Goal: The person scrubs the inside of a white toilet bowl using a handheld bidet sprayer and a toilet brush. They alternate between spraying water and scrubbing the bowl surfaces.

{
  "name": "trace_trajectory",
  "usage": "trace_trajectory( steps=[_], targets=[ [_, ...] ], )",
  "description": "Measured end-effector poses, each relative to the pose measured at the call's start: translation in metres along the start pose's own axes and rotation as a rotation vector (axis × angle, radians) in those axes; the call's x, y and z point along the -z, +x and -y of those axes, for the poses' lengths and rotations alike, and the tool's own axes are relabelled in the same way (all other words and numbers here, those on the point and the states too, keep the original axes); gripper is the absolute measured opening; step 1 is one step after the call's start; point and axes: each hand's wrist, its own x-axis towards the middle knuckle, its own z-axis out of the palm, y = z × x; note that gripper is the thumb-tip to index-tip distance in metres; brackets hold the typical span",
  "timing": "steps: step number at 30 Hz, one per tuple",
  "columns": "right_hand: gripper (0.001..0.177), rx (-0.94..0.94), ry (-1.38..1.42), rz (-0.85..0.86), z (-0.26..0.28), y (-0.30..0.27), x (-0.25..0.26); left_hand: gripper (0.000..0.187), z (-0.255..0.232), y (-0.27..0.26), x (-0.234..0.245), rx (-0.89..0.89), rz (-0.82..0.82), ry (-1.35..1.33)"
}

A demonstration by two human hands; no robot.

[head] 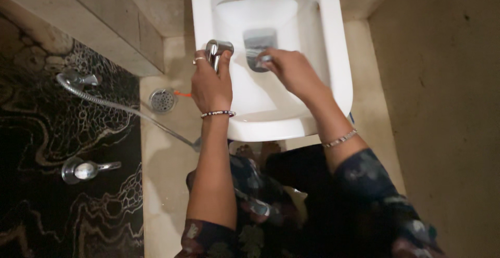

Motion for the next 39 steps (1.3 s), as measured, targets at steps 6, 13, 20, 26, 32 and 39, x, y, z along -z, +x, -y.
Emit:
trace_trajectory(
  steps=[6, 13, 20, 26, 32, 39],
  targets=[
    [0.022, 0.05, -0.018, -0.029, 0.007, 0.003, -0.013, 0.048, 0.003, -0.001, -0.002, -0.025, -0.043, 0.001],
    [0.024, -0.051, -0.061, -0.039, -0.02, -0.002, -0.002, 0.048, 0.007, 0.005, -0.008, -0.029, -0.042, -0.029],
    [0.024, -0.089, -0.082, -0.082, -0.014, 0.01, -0.015, 0.048, 0.002, 0.001, -0.005, -0.005, 0.002, -0.001],
    [0.022, -0.093, -0.248, -0.016, -0.003, -0.013, 0.007, 0.046, 0.007, 0.003, -0.009, -0.053, -0.023, -0.022],
    [0.024, -0.028, -0.4, -0.116, -0.018, 0.013, -0.024, 0.048, 0.003, 0.002, -0.013, -0.016, 0.024, 0.009],
    [0.023, -0.119, -0.471, -0.223, -0.027, -0.005, -0.007, 0.05, 0.009, 0.001, -0.011, -0.008, 0.015, 0.003]
  ],
)
